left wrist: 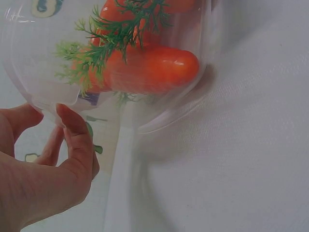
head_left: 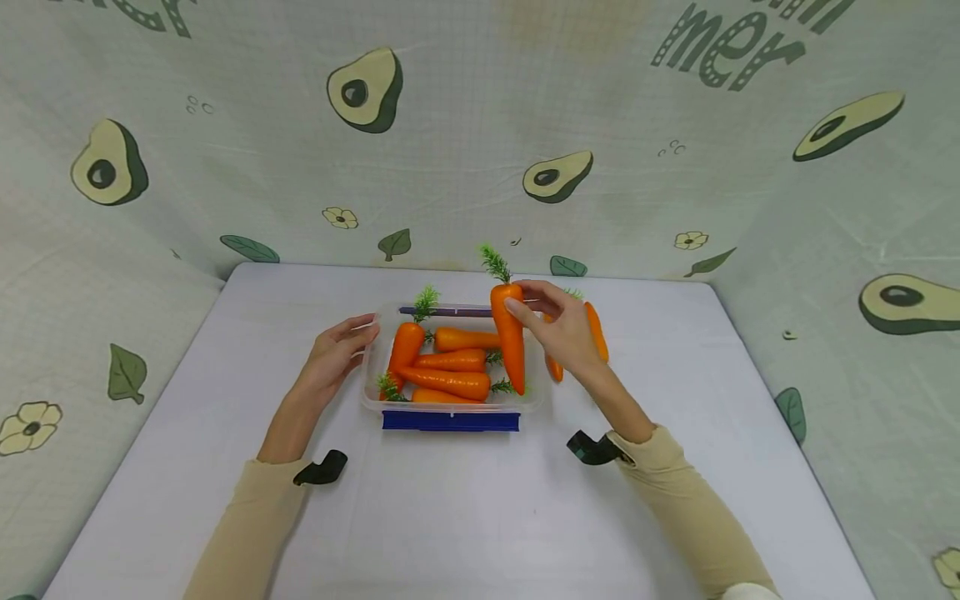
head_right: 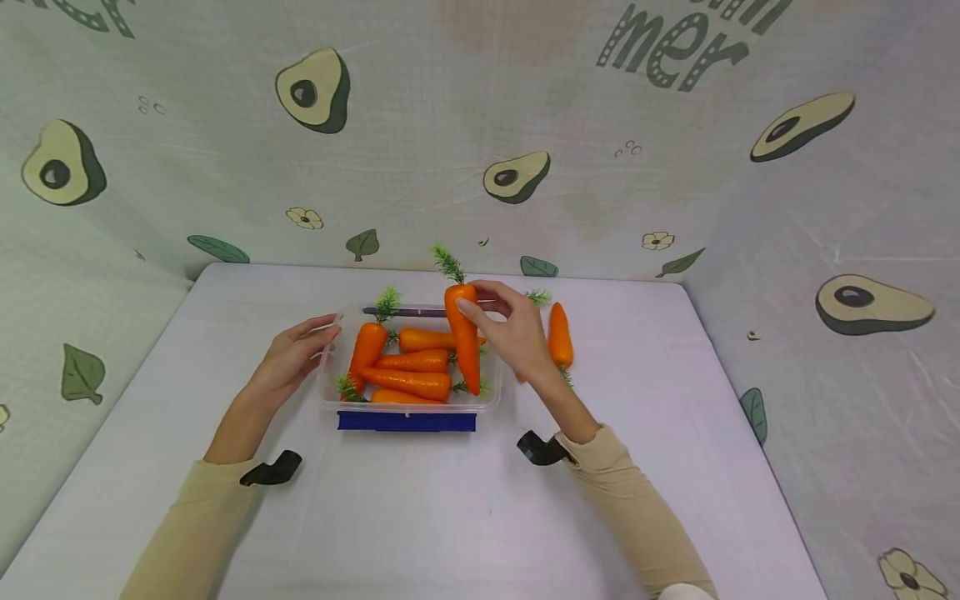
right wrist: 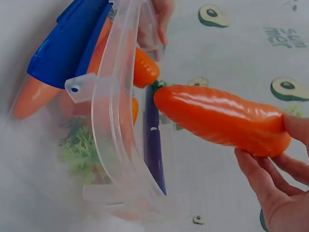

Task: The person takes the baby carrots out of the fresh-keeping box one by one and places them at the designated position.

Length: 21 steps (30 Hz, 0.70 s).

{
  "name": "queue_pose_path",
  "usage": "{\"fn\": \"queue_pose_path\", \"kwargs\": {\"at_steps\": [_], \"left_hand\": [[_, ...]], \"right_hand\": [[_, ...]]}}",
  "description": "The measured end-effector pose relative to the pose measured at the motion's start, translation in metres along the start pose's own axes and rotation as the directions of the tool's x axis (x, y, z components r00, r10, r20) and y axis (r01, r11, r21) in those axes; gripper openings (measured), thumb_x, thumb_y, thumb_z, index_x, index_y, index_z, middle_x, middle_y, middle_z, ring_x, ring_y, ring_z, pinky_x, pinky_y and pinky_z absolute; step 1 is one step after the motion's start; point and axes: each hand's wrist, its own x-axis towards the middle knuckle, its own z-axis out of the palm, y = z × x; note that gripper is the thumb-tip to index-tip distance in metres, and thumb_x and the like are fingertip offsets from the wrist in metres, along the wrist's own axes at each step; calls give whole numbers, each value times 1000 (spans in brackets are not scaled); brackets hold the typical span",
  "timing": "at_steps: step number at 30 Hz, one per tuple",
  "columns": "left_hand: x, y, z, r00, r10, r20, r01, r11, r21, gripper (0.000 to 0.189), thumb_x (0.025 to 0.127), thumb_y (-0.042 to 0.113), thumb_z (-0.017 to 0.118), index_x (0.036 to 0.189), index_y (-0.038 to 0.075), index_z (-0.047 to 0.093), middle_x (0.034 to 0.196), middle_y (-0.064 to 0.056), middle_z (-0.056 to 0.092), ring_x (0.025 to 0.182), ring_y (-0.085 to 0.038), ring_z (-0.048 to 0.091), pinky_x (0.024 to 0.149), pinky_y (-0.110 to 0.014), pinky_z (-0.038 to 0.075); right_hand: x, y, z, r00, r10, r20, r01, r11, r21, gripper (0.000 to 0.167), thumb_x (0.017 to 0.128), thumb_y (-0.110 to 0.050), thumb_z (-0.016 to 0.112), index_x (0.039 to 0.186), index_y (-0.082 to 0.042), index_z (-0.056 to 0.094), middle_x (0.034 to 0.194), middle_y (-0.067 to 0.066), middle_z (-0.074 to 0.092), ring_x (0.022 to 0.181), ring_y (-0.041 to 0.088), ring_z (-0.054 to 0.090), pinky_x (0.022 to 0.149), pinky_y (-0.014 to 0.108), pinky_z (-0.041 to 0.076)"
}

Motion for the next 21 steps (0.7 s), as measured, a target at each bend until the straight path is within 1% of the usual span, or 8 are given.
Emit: {"fn": "queue_pose_path", "kwargs": {"at_steps": [2,6,8,11,15,19,21], "left_hand": [[0,0,0,1000,1,1,-1,1000,0,61,102,39,65,154,13,47,147,-10,51,131,-28,46,96,-20,44],[0,0,0,1000,-3,1,3,1000,8,62,101,40,65,155,14,47,147,-7,51,132,-27,46,98,-21,43],[-1,0,0,1000,-3,4,3,1000,9,62,101,40,65,155,14,47,146,-6,52,131,-26,46,99,-22,43],[-1,0,0,1000,-2,5,2,1000,8,63,101,41,66,154,14,47,143,-4,53,128,-25,47,98,-22,43],[-1,0,-1,1000,-3,4,3,1000,2,63,100,42,67,154,14,48,142,-4,54,126,-23,48,97,-22,43],[0,0,-1,1000,-5,2,5,1000,4,63,100,41,67,154,14,48,144,-5,53,124,-21,48,97,-23,43],[-1,-1,-1,1000,-7,0,7,1000,5,62,100,41,67,154,14,48,144,-5,53,123,-20,49,97,-23,43]], "right_hand": [[0,0,-7,999,50,-14,-50,998,25,38,98,-19,73,132,-4,66,122,14,69,108,26,69,84,26,58],[-1,4,-20,991,127,-35,-125,990,68,43,99,-27,72,135,-6,64,125,13,66,108,22,69,87,32,58],[-1,8,-27,987,150,-53,-147,987,70,45,99,-30,71,136,-5,64,125,13,67,105,20,69,88,34,58],[-4,15,-36,980,179,-86,-174,983,63,47,99,-34,71,136,-5,64,123,12,68,102,17,69,87,32,58],[-6,23,-48,967,224,-123,-220,974,43,51,98,-39,71,136,-6,63,125,12,67,103,16,68,87,31,57],[-9,29,-58,952,268,-151,-264,963,46,53,99,-39,70,138,-4,62,128,13,65,105,15,66,89,33,57],[-12,33,-64,946,279,-164,-273,960,59,53,99,-37,70,139,-3,62,127,12,64,105,14,66,88,31,57]]}}
